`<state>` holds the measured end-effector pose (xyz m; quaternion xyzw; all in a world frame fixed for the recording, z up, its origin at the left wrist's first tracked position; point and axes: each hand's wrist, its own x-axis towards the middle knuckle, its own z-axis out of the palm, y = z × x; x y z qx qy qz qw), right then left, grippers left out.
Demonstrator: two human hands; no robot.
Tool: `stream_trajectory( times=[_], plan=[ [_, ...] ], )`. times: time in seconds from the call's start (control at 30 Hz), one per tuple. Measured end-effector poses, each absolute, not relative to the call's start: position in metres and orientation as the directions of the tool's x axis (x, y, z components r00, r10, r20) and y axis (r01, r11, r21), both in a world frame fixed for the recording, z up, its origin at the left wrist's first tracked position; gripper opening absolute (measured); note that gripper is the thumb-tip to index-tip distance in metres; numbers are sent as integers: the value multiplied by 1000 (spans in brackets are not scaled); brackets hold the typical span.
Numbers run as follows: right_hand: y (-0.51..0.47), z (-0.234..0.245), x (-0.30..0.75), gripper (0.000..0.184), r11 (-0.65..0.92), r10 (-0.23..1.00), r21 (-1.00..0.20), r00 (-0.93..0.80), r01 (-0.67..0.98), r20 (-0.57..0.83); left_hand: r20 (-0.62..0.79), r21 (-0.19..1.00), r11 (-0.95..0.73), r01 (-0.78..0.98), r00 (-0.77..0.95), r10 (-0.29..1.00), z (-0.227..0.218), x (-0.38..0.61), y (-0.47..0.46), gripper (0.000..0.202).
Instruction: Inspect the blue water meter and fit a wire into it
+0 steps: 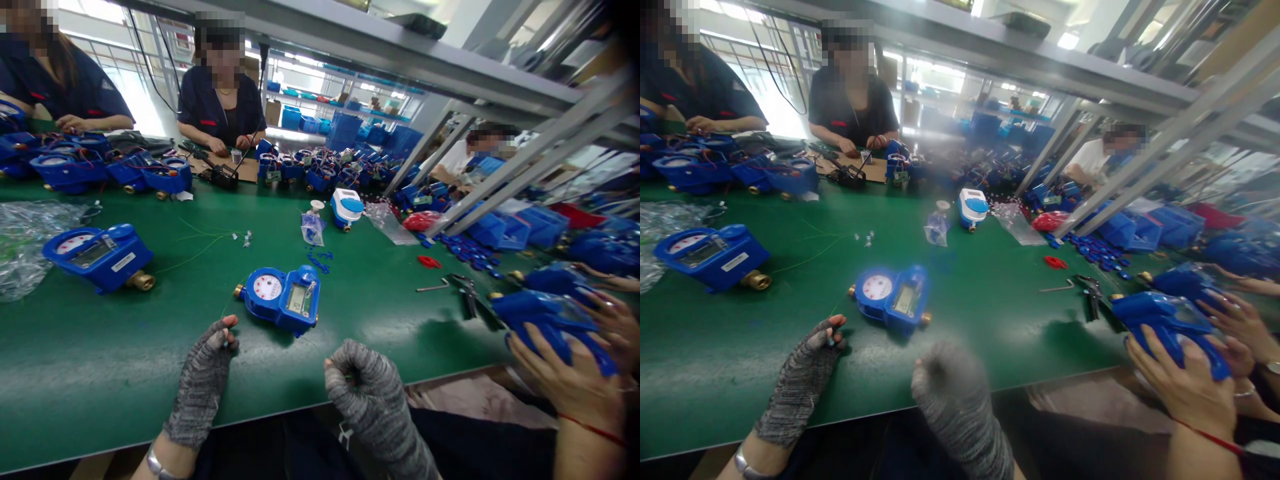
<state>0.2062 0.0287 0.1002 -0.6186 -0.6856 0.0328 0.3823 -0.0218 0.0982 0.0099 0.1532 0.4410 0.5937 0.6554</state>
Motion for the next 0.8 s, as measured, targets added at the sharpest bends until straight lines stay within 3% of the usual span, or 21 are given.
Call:
stream_trajectory(
  times=[0.6, 0.8],
  plan=[
    [31, 100, 204, 24, 224, 876, -502, 53, 835, 479, -384, 740, 233, -631, -113, 916, 5, -25, 98, 44],
    [38, 86, 206, 23, 178, 926, -561, 55, 809, 373, -365, 788, 300, -538, -16, 931, 1, -18, 93, 45]
  ],
)
